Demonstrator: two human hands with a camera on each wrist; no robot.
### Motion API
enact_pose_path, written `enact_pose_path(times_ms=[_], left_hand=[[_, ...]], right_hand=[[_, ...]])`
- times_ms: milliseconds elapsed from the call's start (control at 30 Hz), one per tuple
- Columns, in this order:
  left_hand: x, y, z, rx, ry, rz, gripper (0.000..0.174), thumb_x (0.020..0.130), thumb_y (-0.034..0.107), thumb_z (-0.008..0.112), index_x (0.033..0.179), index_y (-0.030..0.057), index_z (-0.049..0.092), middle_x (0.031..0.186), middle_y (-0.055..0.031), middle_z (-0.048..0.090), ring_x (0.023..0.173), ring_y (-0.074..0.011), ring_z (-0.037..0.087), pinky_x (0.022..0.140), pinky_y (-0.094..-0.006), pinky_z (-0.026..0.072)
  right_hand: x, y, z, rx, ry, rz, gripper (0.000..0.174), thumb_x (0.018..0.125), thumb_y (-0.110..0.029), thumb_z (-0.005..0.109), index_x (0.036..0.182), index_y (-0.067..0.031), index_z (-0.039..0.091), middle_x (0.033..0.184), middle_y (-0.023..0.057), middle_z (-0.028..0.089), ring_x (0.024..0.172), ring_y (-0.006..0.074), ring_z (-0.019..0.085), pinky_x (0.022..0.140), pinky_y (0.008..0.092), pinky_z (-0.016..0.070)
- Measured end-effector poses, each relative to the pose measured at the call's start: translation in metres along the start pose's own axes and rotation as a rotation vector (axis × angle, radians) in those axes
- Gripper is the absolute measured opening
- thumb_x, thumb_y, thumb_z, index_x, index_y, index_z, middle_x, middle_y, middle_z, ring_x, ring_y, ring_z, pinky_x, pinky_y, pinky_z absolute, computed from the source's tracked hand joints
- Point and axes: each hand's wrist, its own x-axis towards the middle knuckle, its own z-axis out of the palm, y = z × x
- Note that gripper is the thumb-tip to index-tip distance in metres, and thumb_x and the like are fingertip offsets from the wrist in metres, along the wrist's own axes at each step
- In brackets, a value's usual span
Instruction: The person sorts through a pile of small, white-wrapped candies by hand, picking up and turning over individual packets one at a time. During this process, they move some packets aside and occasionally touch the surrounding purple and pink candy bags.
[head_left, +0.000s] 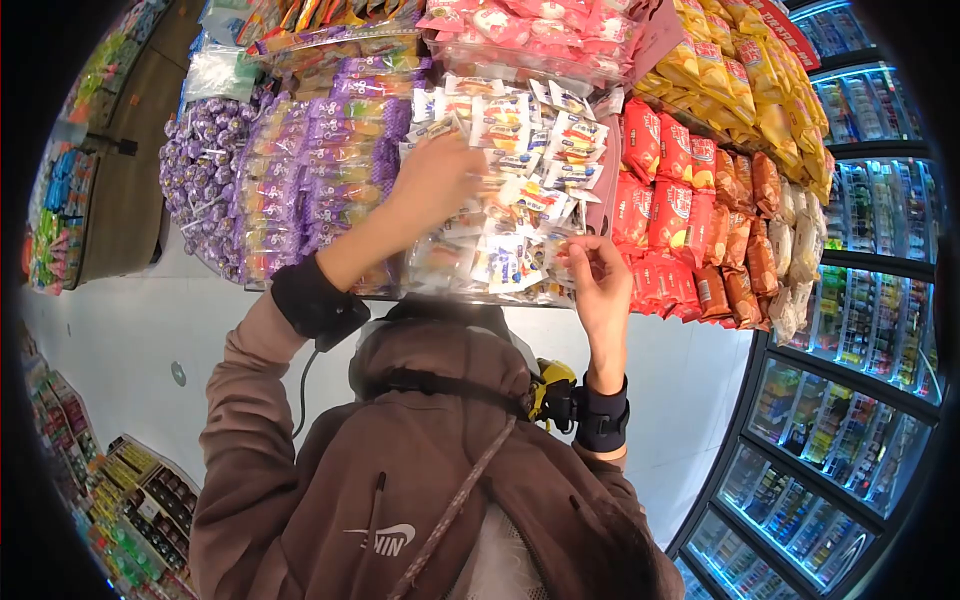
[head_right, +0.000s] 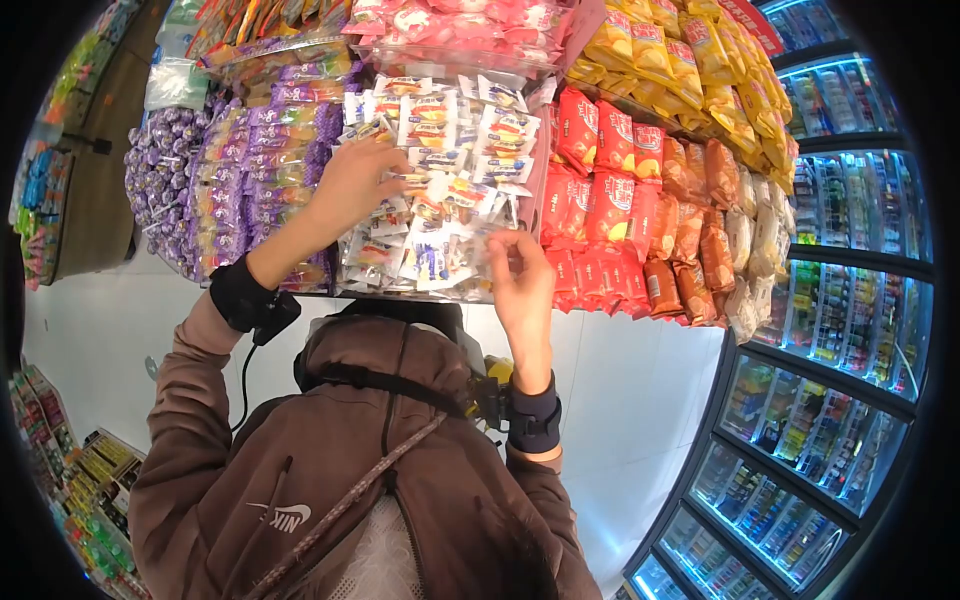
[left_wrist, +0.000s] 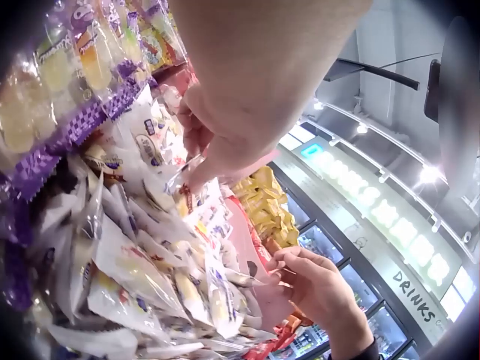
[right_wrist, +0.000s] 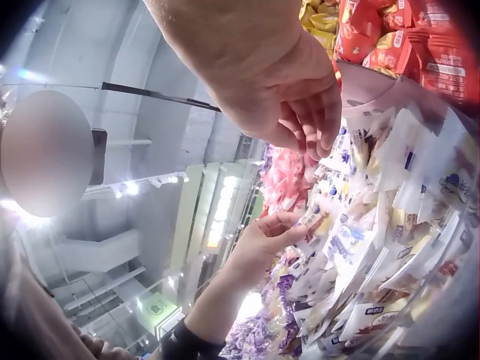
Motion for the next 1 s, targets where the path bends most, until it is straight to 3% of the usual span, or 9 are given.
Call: enact_pose_path(times_ms=[33, 133, 333, 467, 767, 867, 1000], left_hand=[[0.001, -0.003, -0.002, 0.037, -0.085, -0.057, 0.014, 0.07, 0.018, 0.064, 0.079, 0.0089, 0.06, 0.076, -0.0054, 0.056, 0.085, -0.0242, 0.053, 0.076, -0.0379, 0.0388], [0.001, -0.002, -0.008, 0.177, -0.063, -0.049, 0.016, 0.07, 0.016, 0.068, 0.082, 0.0089, 0.06, 0.083, -0.0035, 0.057, 0.087, -0.0232, 0.053, 0.076, -0.0368, 0.0377], [0.015, 0.021, 0.015, 0.195, 0.017, 0.26, 0.022, 0.068, 0.015, 0.069, 0.086, 0.0087, 0.058, 0.093, -0.0029, 0.053, 0.094, -0.0211, 0.049, 0.078, -0.0346, 0.0369], [0.03, 0.029, 0.049, 0.13, -0.003, 0.354, 0.024, 0.064, 0.013, 0.068, 0.085, 0.0074, 0.057, 0.088, -0.0038, 0.053, 0.092, -0.0205, 0.049, 0.077, -0.0332, 0.0366], [0.028, 0.034, 0.047, 0.171, -0.121, 0.379, 0.019, 0.066, 0.012, 0.067, 0.082, 0.0073, 0.059, 0.085, -0.0042, 0.053, 0.086, -0.0228, 0.051, 0.076, -0.0344, 0.0386], [0.029, 0.044, 0.026, -0.186, -0.006, 0.176, 0.014, 0.073, 0.011, 0.066, 0.086, 0.0065, 0.06, 0.086, -0.0043, 0.057, 0.084, -0.02, 0.056, 0.072, -0.0337, 0.0438], [0.023, 0.057, 0.008, -0.77, -0.078, -0.275, 0.016, 0.083, 0.012, 0.062, 0.095, 0.0026, 0.058, 0.091, -0.0059, 0.062, 0.08, -0.0142, 0.061, 0.07, -0.0279, 0.0489]], right_hand=[[0.0, -0.001, 0.0, 0.007, 0.005, -0.007, 0.013, 0.088, -0.008, 0.054, 0.097, 0.002, 0.056, 0.083, 0.0046, 0.061, 0.075, 0.0089, 0.058, 0.068, 0.0206, 0.0456], [0.0, -0.005, 0.0, 0.049, 0.017, -0.016, 0.015, 0.088, -0.007, 0.054, 0.101, 0.0017, 0.054, 0.085, 0.0049, 0.061, 0.076, 0.0086, 0.058, 0.068, 0.0204, 0.0455], [-0.001, -0.01, -0.003, 0.154, 0.014, -0.025, 0.019, 0.089, -0.005, 0.053, 0.105, 0.0031, 0.05, 0.089, 0.0073, 0.06, 0.08, 0.0116, 0.058, 0.071, 0.0238, 0.0492], [-0.002, -0.011, -0.006, 0.242, 0.052, -0.064, 0.023, 0.089, -0.008, 0.052, 0.109, 0.0023, 0.048, 0.091, 0.0087, 0.06, 0.078, 0.0132, 0.061, 0.069, 0.023, 0.0466], [0.0, -0.003, -0.016, 0.185, 0.087, -0.062, 0.024, 0.088, -0.008, 0.053, 0.11, 0.0003, 0.049, 0.092, 0.0077, 0.06, 0.08, 0.0128, 0.06, 0.068, 0.0242, 0.0485], [0.003, -0.019, -0.016, 0.174, 0.106, -0.048, 0.022, 0.088, -0.008, 0.053, 0.108, 0.0011, 0.051, 0.092, 0.0081, 0.06, 0.082, 0.0124, 0.058, 0.065, 0.0243, 0.0503], [0.015, -0.022, -0.009, 0.212, 0.064, -0.103, 0.021, 0.088, -0.008, 0.054, 0.106, 0.0021, 0.053, 0.093, 0.0084, 0.06, 0.081, 0.0124, 0.058, 0.063, 0.024, 0.0511]])
